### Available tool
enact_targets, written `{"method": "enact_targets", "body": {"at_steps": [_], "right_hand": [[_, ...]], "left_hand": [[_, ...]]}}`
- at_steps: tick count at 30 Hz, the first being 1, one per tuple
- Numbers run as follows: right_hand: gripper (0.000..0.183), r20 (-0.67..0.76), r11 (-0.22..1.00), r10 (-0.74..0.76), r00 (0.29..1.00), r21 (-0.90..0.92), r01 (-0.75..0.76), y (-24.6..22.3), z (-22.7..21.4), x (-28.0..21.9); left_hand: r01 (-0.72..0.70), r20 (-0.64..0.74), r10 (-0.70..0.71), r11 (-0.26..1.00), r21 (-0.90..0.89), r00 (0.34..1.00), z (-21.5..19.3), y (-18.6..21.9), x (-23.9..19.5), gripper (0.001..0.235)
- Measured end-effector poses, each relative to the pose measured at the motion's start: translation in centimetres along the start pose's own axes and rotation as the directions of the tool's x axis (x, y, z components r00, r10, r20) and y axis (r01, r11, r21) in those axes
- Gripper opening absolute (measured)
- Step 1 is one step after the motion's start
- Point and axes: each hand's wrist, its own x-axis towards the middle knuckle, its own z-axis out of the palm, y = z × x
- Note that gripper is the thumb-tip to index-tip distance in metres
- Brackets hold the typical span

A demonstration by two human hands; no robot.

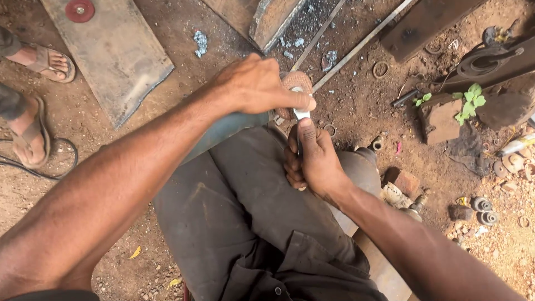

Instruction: The person picks up an angle grinder and a wrench, then uses the wrench to loosen and tighten the nut securing the grinding disc. They adjust the disc by hand and continue tightening the nut with the wrench before placing the tools down.

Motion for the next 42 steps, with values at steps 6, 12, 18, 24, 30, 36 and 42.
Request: {"method": "enact_targets", "body": {"at_steps": [6, 12, 18, 24, 30, 36, 42], "right_hand": [[0.061, 0.284, 0.578, -0.191, 0.94, -0.741, 0.341, -1.6, -6.5, 1.6], [0.056, 0.204, 0.469, -0.045, 0.978, -0.86, 0.201, -3.9, -5.7, 3.2], [0.047, 0.362, 0.202, -0.004, 0.932, -0.913, 0.355, -8.5, -5.8, 3.7], [0.05, 0.385, 0.85, -0.123, 0.914, -0.434, 0.298, -12.0, -8.9, 4.0], [0.014, 0.074, 0.736, -0.125, 0.989, -0.662, 0.143, -12.3, -3.7, 2.8], [0.021, 0.268, 0.681, -0.275, 0.923, -0.624, 0.384, -10.6, -1.4, 0.6], [0.015, 0.058, 0.617, -0.327, 0.943, -0.743, 0.26, -10.9, -2.1, 1.9]], "left_hand": [[-0.144, 0.072, 0.146, 0.989, -0.031, 0.987, 0.3, -1.3, 0.6, 0.092], [-0.028, 0.088, 0.035, 0.996, -0.083, 0.996, -0.8, -1.9, -1.6, 0.096], [-0.233, 0.144, 0.246, 0.967, -0.104, 0.958, -2.7, -2.2, -3.2, 0.086], [-0.021, 0.004, 0.024, 0.944, -0.33, 1.0, -4.8, -0.5, -5.0, 0.069], [0.045, -0.098, -0.139, 0.772, -0.634, 0.985, -2.9, -0.3, -6.8, 0.045], [0.109, -0.042, -0.277, 0.507, -0.855, 0.96, 0.0, -3.3, -5.4, 0.038], [-0.047, -0.153, -0.188, 0.475, -0.879, 0.97, 1.2, -3.8, -5.8, 0.051]]}}
